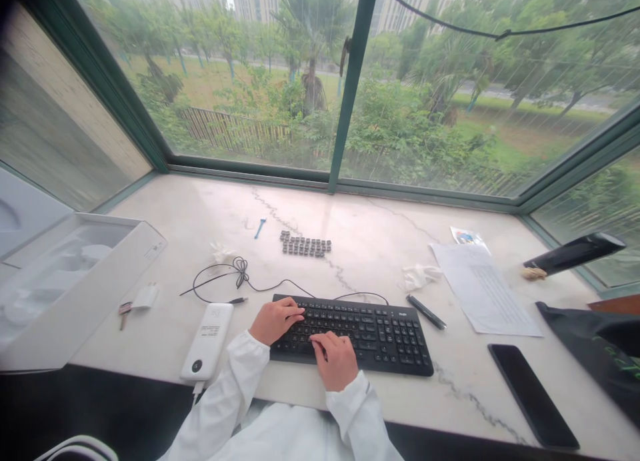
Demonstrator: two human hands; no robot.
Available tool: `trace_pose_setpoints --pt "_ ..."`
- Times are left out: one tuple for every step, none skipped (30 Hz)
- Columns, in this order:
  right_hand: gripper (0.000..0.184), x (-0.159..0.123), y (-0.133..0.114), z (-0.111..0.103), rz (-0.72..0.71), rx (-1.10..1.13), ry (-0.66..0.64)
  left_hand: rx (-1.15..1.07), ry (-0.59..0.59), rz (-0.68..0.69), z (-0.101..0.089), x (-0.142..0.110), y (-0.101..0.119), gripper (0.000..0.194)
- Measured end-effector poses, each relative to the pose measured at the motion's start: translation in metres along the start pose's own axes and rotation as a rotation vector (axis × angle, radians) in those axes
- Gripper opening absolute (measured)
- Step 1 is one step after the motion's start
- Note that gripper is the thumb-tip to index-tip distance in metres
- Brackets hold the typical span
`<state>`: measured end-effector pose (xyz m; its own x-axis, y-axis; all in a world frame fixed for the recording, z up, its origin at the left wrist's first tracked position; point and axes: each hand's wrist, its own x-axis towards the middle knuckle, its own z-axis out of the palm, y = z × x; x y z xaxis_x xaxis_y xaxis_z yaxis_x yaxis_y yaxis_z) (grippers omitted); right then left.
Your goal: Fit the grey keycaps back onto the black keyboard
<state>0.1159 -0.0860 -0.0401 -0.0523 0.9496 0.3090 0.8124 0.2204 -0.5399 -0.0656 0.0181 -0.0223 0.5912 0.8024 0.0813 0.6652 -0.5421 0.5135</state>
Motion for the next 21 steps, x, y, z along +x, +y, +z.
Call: trace_pose_setpoints --pt "0.024 0.0 0.0 0.0 0.01 0.016 -0.01 -0.011 0.01 0.002 0.001 -0.001 -0.001 0.025" --pt "0.024 0.0 0.0 -0.001 0.018 0.027 -0.018 -0.022 0.023 0.0 0.002 -0.001 -0.001 0.026" --pt "0.024 0.001 0.0 -0.002 0.025 0.032 -0.024 -0.033 0.036 -0.006 0.003 -0.002 -0.001 0.026" --pt "0.025 0.002 0.0 -0.003 0.03 0.033 -0.03 -0.044 0.05 -0.013 0.003 -0.003 -0.001 0.026" --pt "0.025 0.003 -0.001 -0.004 0.031 0.032 -0.038 -0.054 0.063 -0.021 0.003 -0.003 -0.001 0.026" --pt "0.025 0.005 -0.001 -0.005 0.029 0.03 -0.049 -0.061 0.073 -0.028 0.003 -0.003 0.0 0.025" --pt "0.025 0.007 -0.002 -0.006 0.024 0.027 -0.06 -0.066 0.08 -0.034 0.003 -0.004 0.0 0.024" --pt "0.024 0.01 -0.003 -0.007 0.019 0.024 -0.069 -0.065 0.084 -0.038 0.003 -0.004 0.0 0.023" --pt "0.023 0.013 -0.004 -0.008 0.017 0.017 -0.074 -0.06 0.086 -0.04 0.003 -0.004 0.0 0.023" --pt "0.023 0.017 -0.005 -0.009 0.014 0.007 -0.074 -0.049 0.085 -0.04 0.002 -0.004 0.0 0.022" --pt "0.022 0.022 -0.006 -0.01 0.012 -0.005 -0.067 -0.034 0.082 -0.039 0.002 -0.003 0.001 0.022" --pt "0.022 0.026 -0.007 -0.01 0.008 -0.019 -0.057 -0.016 0.077 -0.036 0.001 -0.003 0.001 0.023" --pt "0.022 0.03 -0.007 -0.009 0.003 -0.031 -0.046 0.001 0.075 -0.033 0.001 -0.003 0.001 0.024" --pt "0.022 0.033 -0.007 -0.009 -0.003 -0.04 -0.037 0.015 0.075 -0.029 0.0 -0.002 0.002 0.025" --pt "0.022 0.036 -0.007 -0.007 -0.009 -0.046 -0.029 0.025 0.079 -0.022 0.0 -0.002 0.002 0.026" --pt "0.023 0.037 -0.007 -0.006 -0.013 -0.049 -0.023 0.032 0.085 -0.013 -0.001 -0.002 0.003 0.027" --pt "0.023 0.038 -0.006 -0.004 -0.014 -0.051 -0.021 0.035 0.094 -0.002 -0.001 -0.002 0.003 0.028" --pt "0.023 0.037 -0.006 -0.003 -0.011 -0.053 -0.021 0.038 0.104 0.013 0.0 -0.002 0.003 0.028" --pt "0.022 0.036 -0.005 -0.001 -0.004 -0.053 -0.024 0.041 0.117 0.03 0.0 -0.002 0.004 0.028" --pt "0.022 0.034 -0.005 0.0 0.005 -0.052 -0.028 0.047 0.131 0.049 0.001 -0.003 0.004 0.027" --pt "0.021 0.032 -0.005 0.002 0.017 -0.049 -0.034 0.056 0.147 0.07 0.003 -0.003 0.004 0.027"
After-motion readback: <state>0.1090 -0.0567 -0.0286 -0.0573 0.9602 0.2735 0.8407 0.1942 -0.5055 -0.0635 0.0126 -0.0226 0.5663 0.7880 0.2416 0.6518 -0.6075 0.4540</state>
